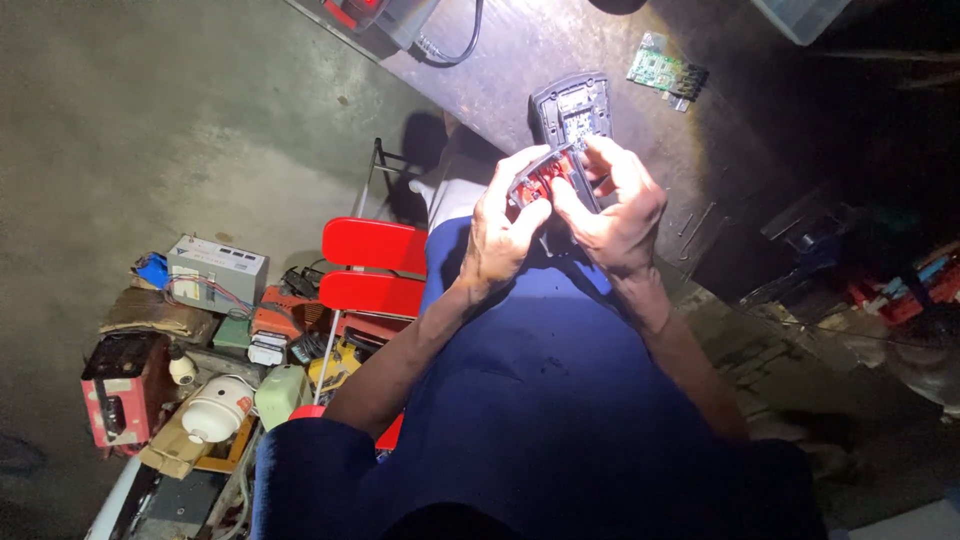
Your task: Disassembling a battery pack to access internal components using a screwdriver and manual manipulation.
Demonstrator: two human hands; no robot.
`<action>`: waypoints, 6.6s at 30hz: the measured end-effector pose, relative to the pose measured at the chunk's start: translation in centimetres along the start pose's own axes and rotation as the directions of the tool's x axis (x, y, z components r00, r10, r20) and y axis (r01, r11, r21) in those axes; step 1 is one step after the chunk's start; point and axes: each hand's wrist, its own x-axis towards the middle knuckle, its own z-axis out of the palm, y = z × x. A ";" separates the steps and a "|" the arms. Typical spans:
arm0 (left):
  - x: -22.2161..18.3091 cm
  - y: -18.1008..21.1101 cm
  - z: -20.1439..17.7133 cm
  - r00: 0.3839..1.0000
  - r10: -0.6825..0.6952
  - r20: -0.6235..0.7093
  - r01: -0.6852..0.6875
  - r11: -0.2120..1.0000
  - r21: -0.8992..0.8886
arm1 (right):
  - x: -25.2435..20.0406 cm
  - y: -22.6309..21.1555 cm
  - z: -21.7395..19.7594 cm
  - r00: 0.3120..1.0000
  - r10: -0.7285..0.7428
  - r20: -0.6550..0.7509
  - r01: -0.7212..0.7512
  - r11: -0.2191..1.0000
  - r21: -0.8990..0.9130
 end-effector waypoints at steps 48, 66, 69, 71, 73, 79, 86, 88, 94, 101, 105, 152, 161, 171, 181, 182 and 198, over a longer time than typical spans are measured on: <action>15.5 2.9 -3.0 0.589 -0.047 0.807 -0.755 0.325 0.570 | 2.0 7.5 -5.4 0.678 0.673 0.296 -0.566 0.222 0.794; 12.6 4.0 -4.0 0.685 -0.115 0.719 -0.116 0.957 0.264 | 1.8 12.3 -2.2 0.734 0.598 0.323 -0.545 0.235 0.805; 11.0 3.8 -3.8 0.728 -0.139 0.671 -0.083 0.954 0.287 | 2.9 10.2 -2.4 0.834 0.416 0.361 -0.530 0.424 0.735; 10.1 3.7 -3.6 0.761 -0.168 0.627 0.010 0.969 0.247 | 3.7 7.9 -2.7 0.811 0.418 0.409 -0.573 0.427 0.700; 9.5 3.7 -3.6 0.788 -0.201 0.582 0.100 0.974 0.201 | 4.0 6.6 -2.5 0.785 0.420 0.455 -0.614 0.430 0.663; 9.2 4.2 -3.8 0.851 -0.228 0.474 0.145 0.968 0.205 | 3.0 6.8 -1.9 0.795 0.398 0.458 -0.601 0.414 0.684; 9.2 2.5 -3.7 0.848 -0.322 0.421 0.272 0.946 0.177 | 2.7 6.1 -2.0 0.816 0.358 0.455 -0.563 0.672 0.481; 9.4 2.5 -3.6 0.840 -0.342 0.420 0.284 0.938 0.196 | 2.8 5.9 -2.2 0.821 0.347 0.452 -0.547 0.706 0.450; 10.1 3.4 -3.4 0.798 -0.387 0.462 0.293 0.919 0.264 | 2.6 6.1 -2.6 0.807 0.317 0.497 -0.536 0.748 0.393; 10.5 3.8 -3.2 0.783 -0.388 0.486 0.264 0.915 0.305 | 3.3 4.6 -2.9 0.828 0.267 0.492 -0.480 0.792 0.377; 10.3 2.7 -3.5 0.794 -0.325 0.514 0.232 0.943 0.238 | 2.9 4.8 -2.6 0.860 0.234 0.454 -0.454 0.756 0.471; 7.2 -1.9 -3.6 0.867 -0.278 0.413 0.098 0.908 0.406 | -3.2 7.1 1.2 0.842 0.441 0.310 -0.525 0.537 0.661; 6.7 -2.3 -3.3 0.879 -0.162 0.449 0.024 0.954 0.298 | -2.9 6.9 0.8 0.856 0.438 0.275 -0.507 0.607 0.612; 7.1 -2.0 -3.3 0.878 -0.134 0.460 0.041 0.977 0.207 | -2.6 8.0 0.0 0.931 0.308 0.196 -0.359 0.871 0.336; 6.8 -1.4 -3.6 0.885 -0.148 0.442 0.069 0.980 0.189 | -4.2 9.2 0.4 0.852 0.411 0.323 -0.507 0.802 0.317; 7.0 -1.6 -3.6 0.879 -0.157 0.451 0.090 0.982 0.166 | -3.9 9.3 0.5 0.872 0.397 0.287 -0.476 0.824 0.307; 9.7 0.3 -4.0 0.695 -0.218 0.685 0.204 0.974 0.103 | -1.0 12.6 -1.7 0.945 0.327 -0.012 -0.327 0.945 -0.023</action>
